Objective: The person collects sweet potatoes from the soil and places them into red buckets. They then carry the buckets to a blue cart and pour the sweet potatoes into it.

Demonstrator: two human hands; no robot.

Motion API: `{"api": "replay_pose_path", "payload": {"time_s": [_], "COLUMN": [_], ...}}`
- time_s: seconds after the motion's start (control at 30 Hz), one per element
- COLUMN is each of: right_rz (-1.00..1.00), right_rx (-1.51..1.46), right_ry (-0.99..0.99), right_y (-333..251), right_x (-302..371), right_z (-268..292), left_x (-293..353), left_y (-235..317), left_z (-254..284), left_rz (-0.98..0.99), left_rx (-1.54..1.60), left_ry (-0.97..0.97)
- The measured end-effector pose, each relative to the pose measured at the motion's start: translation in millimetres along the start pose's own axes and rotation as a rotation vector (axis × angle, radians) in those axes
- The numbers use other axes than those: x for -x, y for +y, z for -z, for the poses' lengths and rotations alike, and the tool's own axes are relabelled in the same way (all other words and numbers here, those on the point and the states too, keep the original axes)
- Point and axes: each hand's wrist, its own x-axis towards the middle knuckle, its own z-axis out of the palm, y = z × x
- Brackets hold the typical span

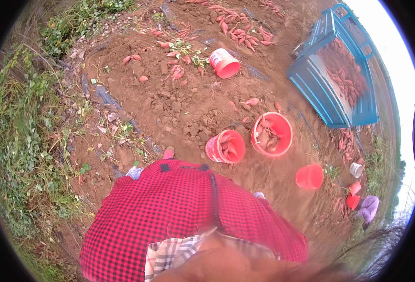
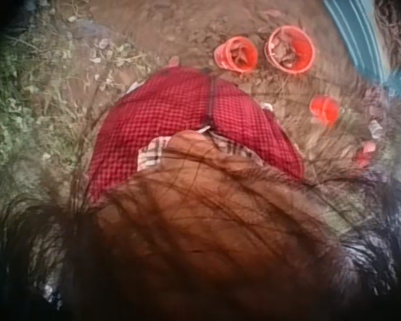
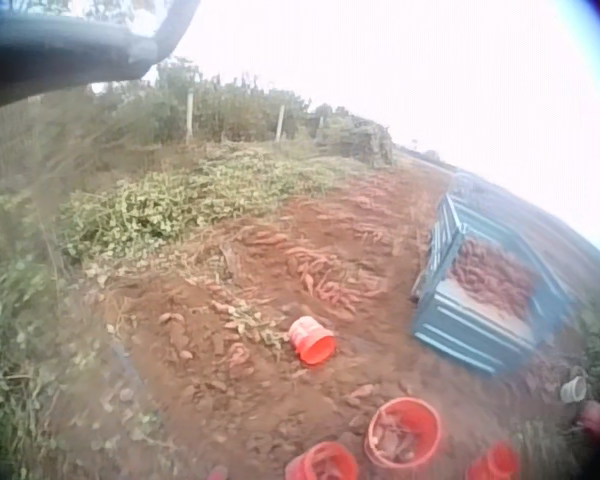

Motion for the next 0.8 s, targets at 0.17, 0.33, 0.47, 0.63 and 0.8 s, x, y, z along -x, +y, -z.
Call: {"api": "replay_pose_path", "payload": {"time_s": [0.17, 0.33, 0.47, 0.63, 0.8], "right_rz": [0.633, 1.356, 1.145, 0.409, 0.029], "right_rx": [-2.084, -1.633, -1.419, -0.590, -0.400], "right_ry": [0.296, 1.063, 0.992, 0.668, -0.181], "right_y": [-127, -177, -188, -185, -149], "right_x": [29, 188, 206, 90, 77], "right_z": [279, 475, 444, 253, 8], "left_x": [9, 28, 33, 21, 0], "left_y": [2, 8, 11, -9, -30], "left_z": [35, 67, 62, 43, 46], "left_rz": [-0.013, 0.057, 0.278, 0.347, 0.309], "left_rx": [-0.043, 0.060, 0.643, 0.601, 0.414], "left_ry": [0.081, 0.247, 0.363, 0.261, 0.171]}}
